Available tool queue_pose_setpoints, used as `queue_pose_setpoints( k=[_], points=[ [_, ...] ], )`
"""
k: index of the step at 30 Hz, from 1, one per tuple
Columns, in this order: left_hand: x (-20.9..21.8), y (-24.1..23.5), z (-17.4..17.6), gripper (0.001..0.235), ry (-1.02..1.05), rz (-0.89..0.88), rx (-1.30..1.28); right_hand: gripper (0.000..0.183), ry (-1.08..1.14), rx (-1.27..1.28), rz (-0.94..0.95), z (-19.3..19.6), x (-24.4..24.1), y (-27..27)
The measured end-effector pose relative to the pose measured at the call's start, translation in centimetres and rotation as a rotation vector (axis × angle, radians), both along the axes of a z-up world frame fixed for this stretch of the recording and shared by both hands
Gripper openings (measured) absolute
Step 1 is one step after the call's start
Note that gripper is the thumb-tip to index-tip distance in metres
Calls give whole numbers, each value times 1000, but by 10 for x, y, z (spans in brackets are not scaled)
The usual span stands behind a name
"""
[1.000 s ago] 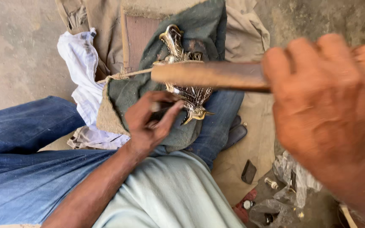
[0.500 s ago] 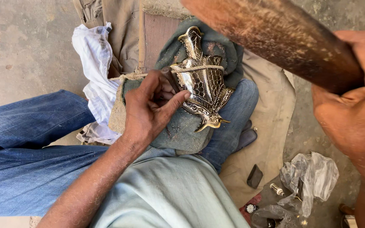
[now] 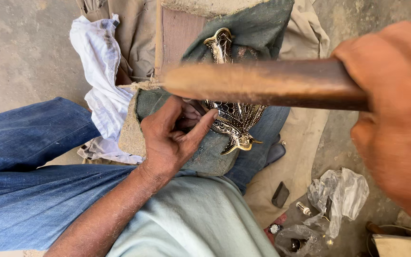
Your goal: The person uses a wooden mallet and a metal chisel to engrave patterns into a decorative metal piece. They repeatedly strike the chisel to create fine lines and details on the surface of the object.
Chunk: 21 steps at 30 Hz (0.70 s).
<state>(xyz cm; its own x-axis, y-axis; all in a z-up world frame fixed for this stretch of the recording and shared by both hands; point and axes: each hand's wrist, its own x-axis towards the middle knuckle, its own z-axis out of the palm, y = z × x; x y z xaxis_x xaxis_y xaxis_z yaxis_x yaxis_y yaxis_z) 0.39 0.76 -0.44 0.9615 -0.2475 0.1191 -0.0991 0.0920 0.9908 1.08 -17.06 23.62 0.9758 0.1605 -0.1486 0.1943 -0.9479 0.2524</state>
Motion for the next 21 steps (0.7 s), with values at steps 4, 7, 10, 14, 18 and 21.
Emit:
queue_pose_setpoints(
  k=[4, 7, 10, 14, 18, 21],
  points=[
    [3, 2, -2, 28, 44, -31, 16, 63, 71, 207, -64, -2, 10, -12],
    [4, 3, -2, 29, 73, -58, 10, 68, 91, 44, -21, -3, 9, -17],
    [7, 0, -1, 27, 81, -86, -34, 65, 67, -14, 10, -4, 20, -21],
    [7, 1, -4, 27, 56, -83, 9, 60, 48, 25, 22, -9, 20, -27],
    [12, 0, 5, 36, -164, -22, -73, 56, 29, -104, 42, -13, -9, -57],
    [24, 6, 9, 36, -160, -131, -165, 47, -36, 344, -170, -36, -20, -91]
  ],
)
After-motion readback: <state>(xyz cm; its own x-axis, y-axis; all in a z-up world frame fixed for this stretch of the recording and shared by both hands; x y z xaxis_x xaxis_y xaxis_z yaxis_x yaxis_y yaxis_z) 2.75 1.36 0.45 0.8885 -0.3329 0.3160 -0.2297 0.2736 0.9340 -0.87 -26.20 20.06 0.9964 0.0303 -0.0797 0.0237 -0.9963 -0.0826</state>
